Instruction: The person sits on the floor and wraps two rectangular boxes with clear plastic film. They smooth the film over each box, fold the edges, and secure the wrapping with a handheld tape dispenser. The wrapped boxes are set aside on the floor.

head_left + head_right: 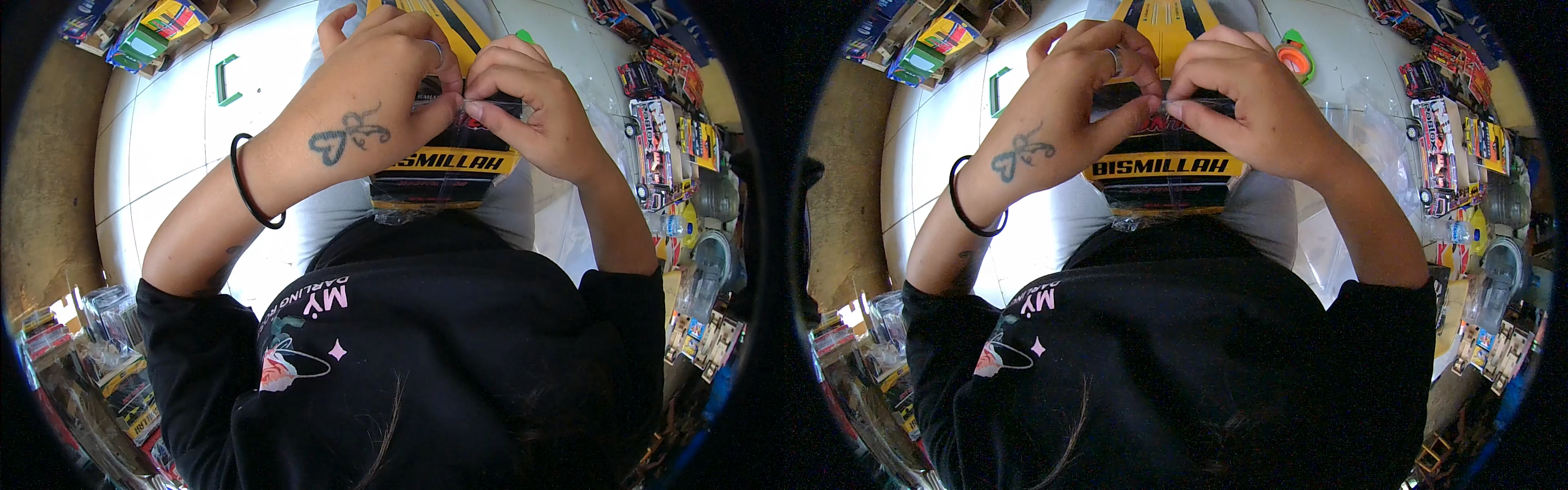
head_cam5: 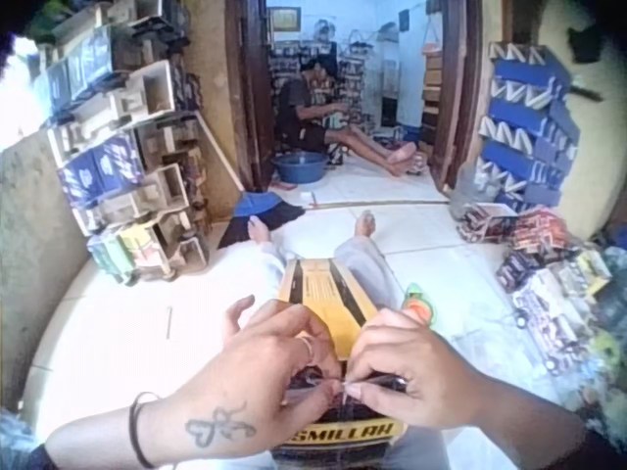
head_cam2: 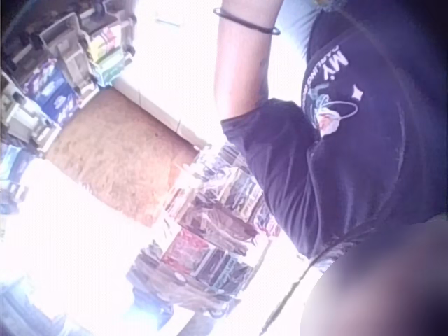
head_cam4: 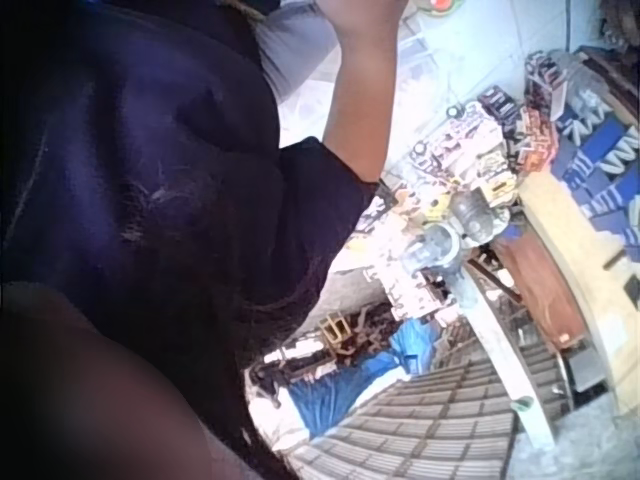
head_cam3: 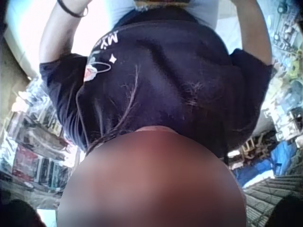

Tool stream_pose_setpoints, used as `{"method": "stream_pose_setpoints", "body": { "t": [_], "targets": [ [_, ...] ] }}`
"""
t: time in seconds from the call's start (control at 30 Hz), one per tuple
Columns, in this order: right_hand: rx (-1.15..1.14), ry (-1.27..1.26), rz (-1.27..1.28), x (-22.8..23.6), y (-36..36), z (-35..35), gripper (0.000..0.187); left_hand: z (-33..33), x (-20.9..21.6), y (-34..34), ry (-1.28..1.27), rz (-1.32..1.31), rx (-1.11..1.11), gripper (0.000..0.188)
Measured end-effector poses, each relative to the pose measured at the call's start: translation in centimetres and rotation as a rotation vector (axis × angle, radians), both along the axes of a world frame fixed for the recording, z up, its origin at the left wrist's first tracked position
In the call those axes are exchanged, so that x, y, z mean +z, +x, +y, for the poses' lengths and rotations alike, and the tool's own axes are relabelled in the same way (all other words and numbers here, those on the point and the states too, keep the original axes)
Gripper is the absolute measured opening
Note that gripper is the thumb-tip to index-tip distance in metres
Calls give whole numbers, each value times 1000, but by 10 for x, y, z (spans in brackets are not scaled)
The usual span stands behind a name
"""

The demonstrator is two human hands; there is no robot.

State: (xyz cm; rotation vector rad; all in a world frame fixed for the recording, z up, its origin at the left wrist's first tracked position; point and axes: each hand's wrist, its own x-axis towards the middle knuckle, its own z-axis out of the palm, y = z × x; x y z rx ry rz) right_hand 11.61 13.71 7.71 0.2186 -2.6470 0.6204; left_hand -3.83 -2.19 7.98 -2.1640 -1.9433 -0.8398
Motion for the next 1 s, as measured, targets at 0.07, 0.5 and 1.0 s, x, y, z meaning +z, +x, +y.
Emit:
{"method": "stream_pose_setpoints", "body": {
  "t": [0.07, 0.5, 1.0],
  "targets": [
    [13, 23, -19, 3, 0, 0, 11, 0, 0, -1, 13, 17, -22, 9],
    [-264, 611, 384, -25, 12, -29, 24, 16, 3, -9, -494, -543, 16, 24],
    [-112, 112, 143, -7, 7, -18, 18, 0, 11, -3, -263, -158, -19, 9]
  ]
}}
